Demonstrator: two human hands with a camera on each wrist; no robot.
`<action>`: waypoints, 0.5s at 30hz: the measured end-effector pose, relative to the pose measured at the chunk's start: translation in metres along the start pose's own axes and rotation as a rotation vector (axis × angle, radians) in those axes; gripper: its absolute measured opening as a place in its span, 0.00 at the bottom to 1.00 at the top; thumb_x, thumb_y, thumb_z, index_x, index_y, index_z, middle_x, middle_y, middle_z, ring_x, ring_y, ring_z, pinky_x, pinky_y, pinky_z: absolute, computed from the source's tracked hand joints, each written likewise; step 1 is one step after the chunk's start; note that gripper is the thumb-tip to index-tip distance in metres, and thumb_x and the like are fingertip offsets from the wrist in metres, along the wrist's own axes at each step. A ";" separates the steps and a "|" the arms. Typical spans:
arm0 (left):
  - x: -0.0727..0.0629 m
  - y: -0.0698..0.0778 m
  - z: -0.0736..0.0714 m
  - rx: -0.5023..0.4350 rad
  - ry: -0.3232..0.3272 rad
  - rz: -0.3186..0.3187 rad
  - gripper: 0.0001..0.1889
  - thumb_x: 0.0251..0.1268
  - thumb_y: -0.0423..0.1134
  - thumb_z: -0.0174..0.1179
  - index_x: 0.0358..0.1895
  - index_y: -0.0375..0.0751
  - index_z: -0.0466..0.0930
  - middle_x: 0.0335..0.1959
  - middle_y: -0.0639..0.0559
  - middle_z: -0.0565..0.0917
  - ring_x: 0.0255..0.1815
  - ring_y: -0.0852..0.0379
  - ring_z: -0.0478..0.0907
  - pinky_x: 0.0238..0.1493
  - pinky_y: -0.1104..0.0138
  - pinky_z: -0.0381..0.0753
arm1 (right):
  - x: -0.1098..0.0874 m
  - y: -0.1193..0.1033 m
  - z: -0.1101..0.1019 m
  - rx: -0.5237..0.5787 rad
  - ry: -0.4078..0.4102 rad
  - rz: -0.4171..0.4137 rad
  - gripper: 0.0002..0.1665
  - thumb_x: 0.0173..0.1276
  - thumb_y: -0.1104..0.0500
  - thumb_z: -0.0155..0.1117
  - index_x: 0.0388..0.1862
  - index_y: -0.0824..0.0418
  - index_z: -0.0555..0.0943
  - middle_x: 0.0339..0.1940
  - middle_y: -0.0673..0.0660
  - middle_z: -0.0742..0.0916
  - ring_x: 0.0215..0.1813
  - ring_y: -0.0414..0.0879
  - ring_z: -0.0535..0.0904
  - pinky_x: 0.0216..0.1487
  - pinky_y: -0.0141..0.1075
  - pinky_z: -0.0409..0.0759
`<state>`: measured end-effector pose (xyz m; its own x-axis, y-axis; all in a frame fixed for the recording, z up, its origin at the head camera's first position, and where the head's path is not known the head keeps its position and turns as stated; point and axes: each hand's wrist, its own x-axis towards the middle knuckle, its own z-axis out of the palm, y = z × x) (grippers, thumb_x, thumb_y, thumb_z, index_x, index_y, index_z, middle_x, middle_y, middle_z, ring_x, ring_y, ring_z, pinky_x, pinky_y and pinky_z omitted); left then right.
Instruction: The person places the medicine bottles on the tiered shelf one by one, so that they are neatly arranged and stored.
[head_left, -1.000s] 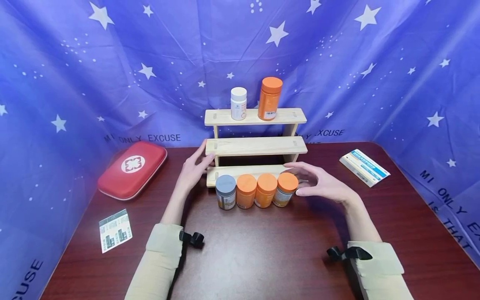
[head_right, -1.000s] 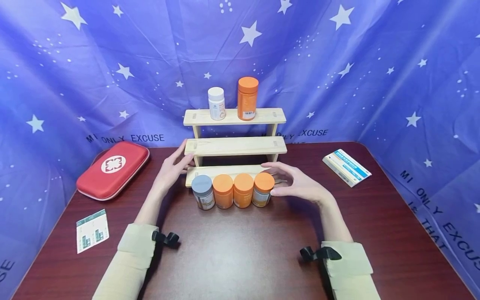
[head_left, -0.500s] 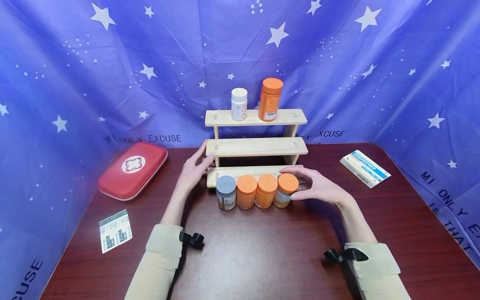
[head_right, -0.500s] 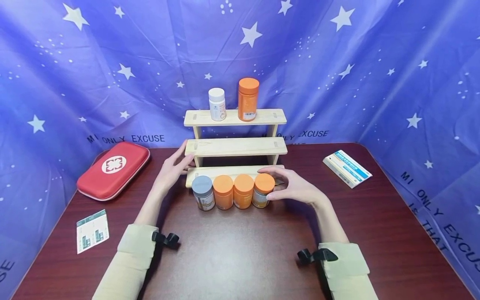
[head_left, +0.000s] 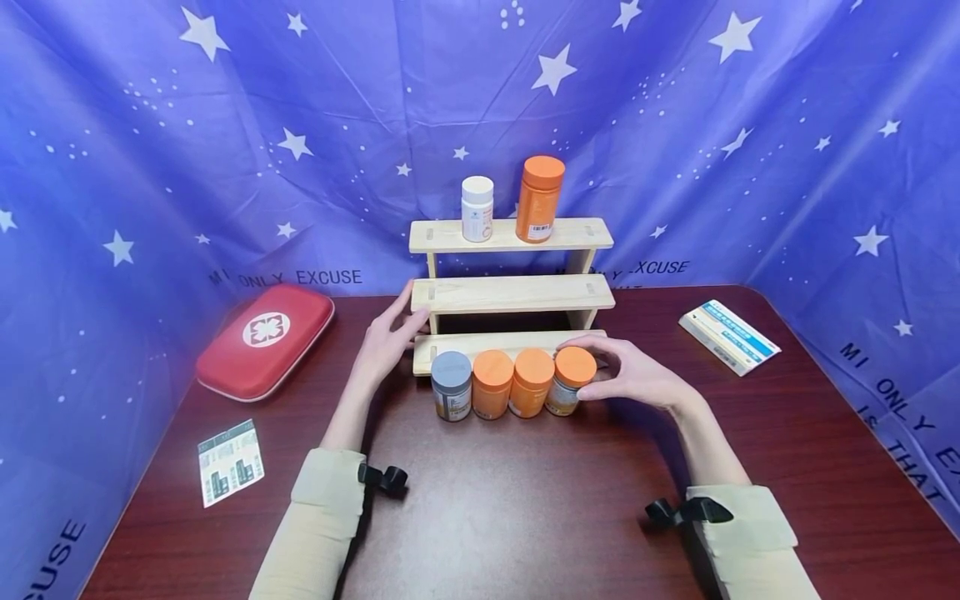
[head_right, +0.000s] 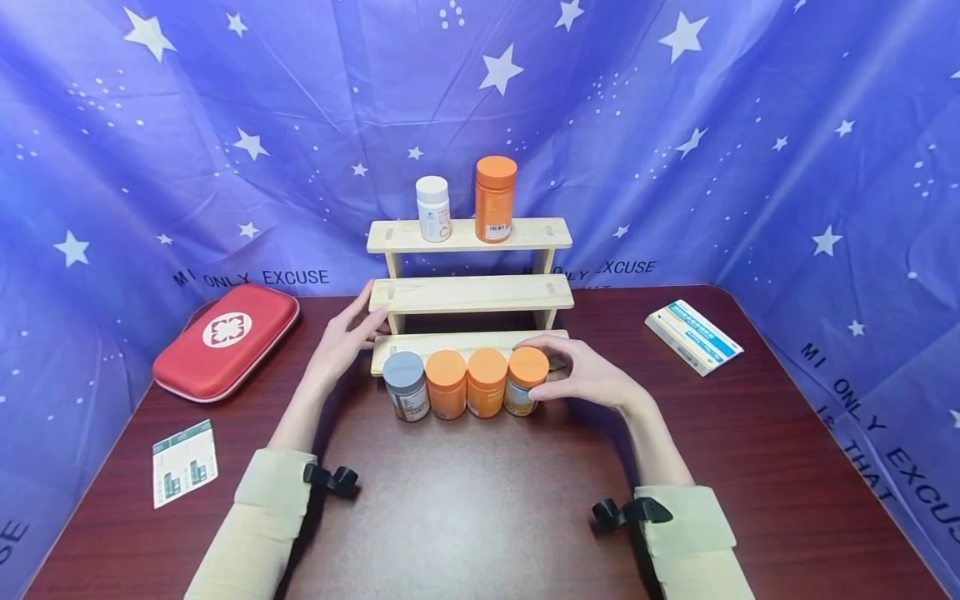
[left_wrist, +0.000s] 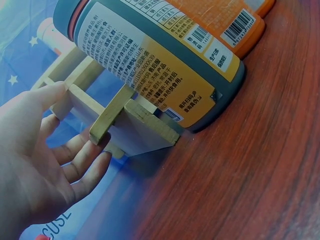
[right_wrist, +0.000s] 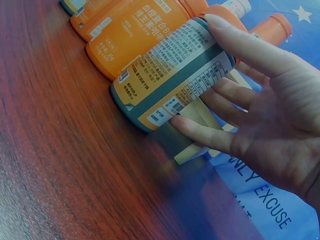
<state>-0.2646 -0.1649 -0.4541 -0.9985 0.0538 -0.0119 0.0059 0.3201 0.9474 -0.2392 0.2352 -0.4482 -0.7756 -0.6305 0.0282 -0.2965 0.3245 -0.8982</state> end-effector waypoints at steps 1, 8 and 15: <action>0.001 -0.002 0.000 0.003 0.004 0.006 0.34 0.76 0.59 0.57 0.80 0.76 0.53 0.53 0.34 0.88 0.55 0.40 0.85 0.61 0.50 0.86 | 0.000 0.000 0.000 0.000 0.000 -0.002 0.36 0.62 0.64 0.77 0.69 0.57 0.76 0.60 0.47 0.84 0.60 0.35 0.81 0.59 0.31 0.85; 0.002 -0.006 0.001 0.016 0.017 0.033 0.34 0.74 0.63 0.57 0.79 0.79 0.54 0.51 0.37 0.89 0.53 0.43 0.86 0.57 0.52 0.88 | -0.001 -0.004 0.000 -0.026 0.003 -0.014 0.34 0.62 0.63 0.78 0.67 0.55 0.78 0.60 0.50 0.85 0.60 0.36 0.80 0.59 0.32 0.85; 0.001 -0.005 -0.001 0.037 0.018 0.032 0.35 0.73 0.65 0.56 0.79 0.79 0.53 0.51 0.37 0.89 0.52 0.47 0.87 0.57 0.55 0.89 | -0.002 -0.005 0.000 -0.033 0.009 -0.001 0.35 0.62 0.62 0.78 0.68 0.53 0.78 0.60 0.47 0.85 0.59 0.35 0.81 0.58 0.31 0.85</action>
<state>-0.2653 -0.1672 -0.4587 -0.9986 0.0470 0.0240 0.0391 0.3535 0.9346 -0.2365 0.2345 -0.4441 -0.7804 -0.6244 0.0334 -0.3154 0.3470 -0.8833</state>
